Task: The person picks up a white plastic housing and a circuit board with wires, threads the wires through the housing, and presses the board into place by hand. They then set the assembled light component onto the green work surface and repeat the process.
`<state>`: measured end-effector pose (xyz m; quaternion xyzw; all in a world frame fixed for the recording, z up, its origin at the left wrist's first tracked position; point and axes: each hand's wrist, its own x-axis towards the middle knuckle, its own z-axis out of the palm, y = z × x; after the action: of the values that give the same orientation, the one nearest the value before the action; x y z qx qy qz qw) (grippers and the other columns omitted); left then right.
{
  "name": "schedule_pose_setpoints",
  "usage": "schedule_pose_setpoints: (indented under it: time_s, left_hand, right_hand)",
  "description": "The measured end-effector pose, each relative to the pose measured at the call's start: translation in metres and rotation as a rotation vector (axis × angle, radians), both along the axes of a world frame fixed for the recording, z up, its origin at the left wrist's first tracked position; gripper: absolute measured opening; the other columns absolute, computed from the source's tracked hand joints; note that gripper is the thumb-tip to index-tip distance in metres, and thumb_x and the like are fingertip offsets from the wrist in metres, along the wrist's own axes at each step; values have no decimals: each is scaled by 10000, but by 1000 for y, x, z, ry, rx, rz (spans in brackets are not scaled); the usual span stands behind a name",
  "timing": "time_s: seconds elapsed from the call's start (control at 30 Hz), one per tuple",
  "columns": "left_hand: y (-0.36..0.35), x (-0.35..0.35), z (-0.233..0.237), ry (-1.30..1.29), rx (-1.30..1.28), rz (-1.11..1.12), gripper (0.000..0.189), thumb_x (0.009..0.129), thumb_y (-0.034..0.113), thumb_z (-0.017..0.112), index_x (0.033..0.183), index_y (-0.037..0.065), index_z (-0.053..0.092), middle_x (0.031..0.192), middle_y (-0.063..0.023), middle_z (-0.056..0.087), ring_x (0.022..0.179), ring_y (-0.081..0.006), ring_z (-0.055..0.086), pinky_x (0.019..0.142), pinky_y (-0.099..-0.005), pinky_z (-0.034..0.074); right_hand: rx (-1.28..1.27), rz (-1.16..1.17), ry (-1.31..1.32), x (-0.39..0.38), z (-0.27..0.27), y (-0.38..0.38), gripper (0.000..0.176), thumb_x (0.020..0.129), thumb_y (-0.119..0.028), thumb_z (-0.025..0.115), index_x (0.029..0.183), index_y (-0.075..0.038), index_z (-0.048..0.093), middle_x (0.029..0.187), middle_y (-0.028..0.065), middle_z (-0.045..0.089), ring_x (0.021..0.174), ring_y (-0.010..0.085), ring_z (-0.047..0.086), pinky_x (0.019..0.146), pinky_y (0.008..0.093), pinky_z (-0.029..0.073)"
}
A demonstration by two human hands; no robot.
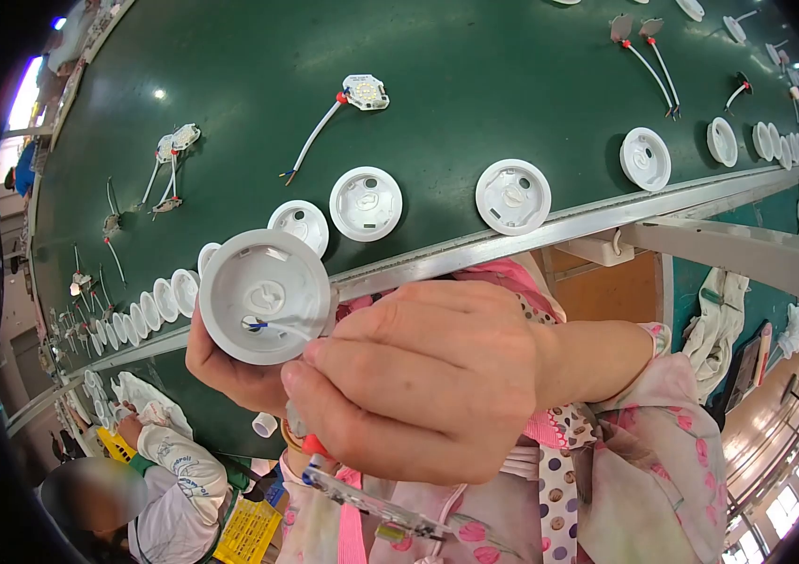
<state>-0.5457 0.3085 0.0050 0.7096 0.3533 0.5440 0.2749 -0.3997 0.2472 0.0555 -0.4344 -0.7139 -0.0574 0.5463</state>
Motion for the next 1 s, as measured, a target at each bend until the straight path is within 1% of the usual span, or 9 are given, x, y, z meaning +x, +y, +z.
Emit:
schedule_pose_setpoints:
  time_s: [0.23,0.33,0.5,0.57,0.67,0.73,0.83,0.87,1.0]
  left_hand:
    - [5,-7,-2,46,41,-41,863,542,105,861,1229,1,349,1202,-249,487,1076,-327,523,906,-406,429]
    - [7,-8,0,56,-13,-58,864,552,134,860,1236,5,349,1209,-239,488,1099,-329,509,919,-411,417]
    - [10,-5,0,-21,44,-122,807,609,141,831,1228,-9,335,1238,-221,466,1131,-318,498,961,-403,415]
    - [6,-19,2,221,-11,-93,935,591,116,840,1314,-15,263,1354,-191,360,1196,-265,436,1003,-404,348]
    - [5,-11,2,107,10,-123,707,674,80,774,1224,-16,340,1214,-235,479,1086,-311,530,918,-382,447]
    - [-2,-19,6,332,-66,-89,699,681,75,769,1224,-15,338,1215,-239,476,1063,-306,542,907,-376,451]
    - [-8,-15,6,151,-221,-80,775,634,111,802,1235,-21,331,1193,-220,485,1067,-282,534,896,-367,453]
    - [-9,-10,5,3,-274,-82,816,608,130,820,1241,-24,328,1182,-210,491,1074,-271,526,894,-364,453]
    - [4,-8,21,303,-3,-32,770,549,222,830,1170,-12,439,1106,-163,530,1097,-300,505,957,-458,349]
  right_hand:
    - [-361,144,175,10,11,-5,156,777,-107,641,881,9,634,807,88,639,659,191,633,555,275,524]
    - [-538,193,470,11,12,4,236,667,-48,627,902,-24,615,742,75,600,560,214,578,460,279,458]
    - [-247,178,542,3,-8,39,286,646,-18,596,925,-77,621,699,63,576,604,261,574,508,337,455]
    - [-205,175,564,5,4,40,260,657,-18,590,910,-71,618,693,65,573,621,268,577,538,345,460]
    - [-320,109,475,12,18,33,211,661,-43,606,870,-66,597,735,70,585,622,278,576,526,341,461]
    - [-192,73,536,2,11,35,199,661,-62,620,858,-69,587,772,71,592,618,286,575,513,342,460]
    - [-475,330,597,10,4,27,283,641,-93,649,918,-62,601,854,75,603,605,280,589,495,324,464]
    - [-414,318,527,9,-3,27,297,635,-95,652,926,-55,606,847,75,603,596,275,588,493,319,464]
    - [-233,159,196,1,-18,27,290,632,-103,664,919,-57,660,807,32,612,691,200,581,571,269,466]
